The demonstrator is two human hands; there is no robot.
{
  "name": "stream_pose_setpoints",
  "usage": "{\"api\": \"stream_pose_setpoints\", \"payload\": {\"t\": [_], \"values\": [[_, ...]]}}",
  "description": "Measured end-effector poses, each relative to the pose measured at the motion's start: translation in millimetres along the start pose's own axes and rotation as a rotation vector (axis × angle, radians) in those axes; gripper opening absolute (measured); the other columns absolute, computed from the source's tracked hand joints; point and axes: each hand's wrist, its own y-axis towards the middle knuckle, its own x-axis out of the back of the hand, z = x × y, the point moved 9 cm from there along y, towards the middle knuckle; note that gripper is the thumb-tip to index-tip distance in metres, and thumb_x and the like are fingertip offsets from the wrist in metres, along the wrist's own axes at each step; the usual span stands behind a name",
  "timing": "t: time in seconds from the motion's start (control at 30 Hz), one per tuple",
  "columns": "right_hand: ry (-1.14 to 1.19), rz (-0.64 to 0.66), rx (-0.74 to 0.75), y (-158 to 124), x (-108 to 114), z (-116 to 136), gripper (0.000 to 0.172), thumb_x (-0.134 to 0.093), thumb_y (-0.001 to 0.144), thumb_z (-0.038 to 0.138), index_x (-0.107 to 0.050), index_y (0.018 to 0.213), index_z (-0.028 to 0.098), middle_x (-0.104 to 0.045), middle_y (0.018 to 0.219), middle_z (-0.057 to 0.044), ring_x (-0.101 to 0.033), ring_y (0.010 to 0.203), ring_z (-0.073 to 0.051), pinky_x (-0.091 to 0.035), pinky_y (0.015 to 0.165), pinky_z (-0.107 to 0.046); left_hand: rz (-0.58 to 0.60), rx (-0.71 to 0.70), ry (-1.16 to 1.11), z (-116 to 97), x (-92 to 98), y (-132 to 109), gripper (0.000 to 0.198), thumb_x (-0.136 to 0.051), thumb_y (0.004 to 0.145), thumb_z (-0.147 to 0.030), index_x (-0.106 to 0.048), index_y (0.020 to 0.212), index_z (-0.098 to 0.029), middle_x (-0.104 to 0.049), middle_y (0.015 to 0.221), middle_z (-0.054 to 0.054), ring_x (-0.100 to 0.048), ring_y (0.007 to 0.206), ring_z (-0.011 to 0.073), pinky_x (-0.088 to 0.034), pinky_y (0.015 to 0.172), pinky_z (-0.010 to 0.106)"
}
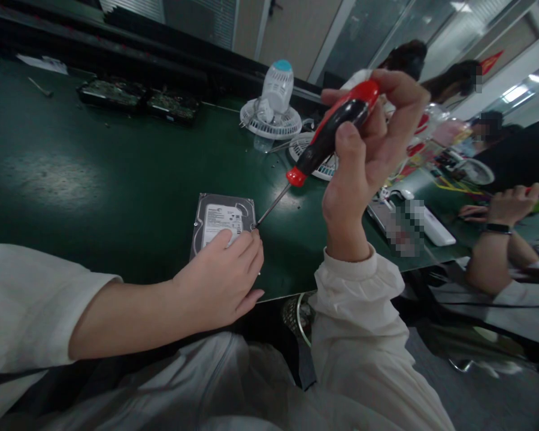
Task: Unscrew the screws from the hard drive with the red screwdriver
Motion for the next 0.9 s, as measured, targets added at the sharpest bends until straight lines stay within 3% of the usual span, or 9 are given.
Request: {"api": "stream_pose_setpoints", "payload": {"t": [0.2,0.33,0.43,0.63,0.9], "values": [[-0.104,-0.058,0.008,2,6,5,0.04,-0.069,0.087,0.043,-0.059,0.12,0.025,-0.057,0.11,-0.001,-0.06,0.096,-0.008,-0.055,0.084,-0.024,-0.001,-0.001,0.005,0,-1.4,-1,0.062,-0.042,0.099,-0.045,-0.065,0.131,0.002,-0.065,0.134,0.027,-0.06,0.108,0.0341,-0.041,0.082,0.043],[-0.045,-0.014,0.023,0,4,2,0.042,-0.055,0.093,0.041,-0.057,0.131,0.023,-0.059,0.129,-0.005,-0.064,0.108,-0.014,-0.057,0.096,-0.034,0.011,0.003,0.006,0,-2.3,-2,0.062,-0.042,0.099,-0.046,-0.066,0.131,0.001,-0.065,0.134,0.026,-0.06,0.109,0.0339,-0.041,0.083,0.043],[-0.057,0.017,0.033,-1,2,4,0.046,-0.045,0.096,0.045,-0.056,0.134,0.023,-0.057,0.133,-0.006,-0.065,0.112,-0.017,-0.057,0.096,-0.038,0.013,0.0,0.015,0,-1.7,-2,0.062,-0.042,0.099,-0.046,-0.066,0.131,0.001,-0.066,0.134,0.026,-0.061,0.108,0.0334,-0.041,0.083,0.043],[-0.213,-0.005,0.07,2,5,14,0.042,-0.065,0.089,0.041,-0.059,0.128,0.026,-0.06,0.128,-0.001,-0.063,0.109,-0.011,-0.055,0.098,-0.03,0.001,-0.002,0.021,-1,-0.3,-1,0.062,-0.041,0.099,-0.045,-0.066,0.131,0.002,-0.065,0.134,0.026,-0.06,0.108,0.0336,-0.04,0.081,0.043],[-0.191,0.035,0.065,0,5,7,0.043,-0.053,0.095,0.047,-0.057,0.135,0.029,-0.06,0.135,-0.001,-0.063,0.119,-0.017,-0.055,0.102,-0.037,0.006,0.001,0.004,0,-1.7,-1,0.062,-0.043,0.099,-0.046,-0.065,0.131,0.003,-0.065,0.134,0.027,-0.06,0.109,0.0346,-0.04,0.081,0.043]]}}
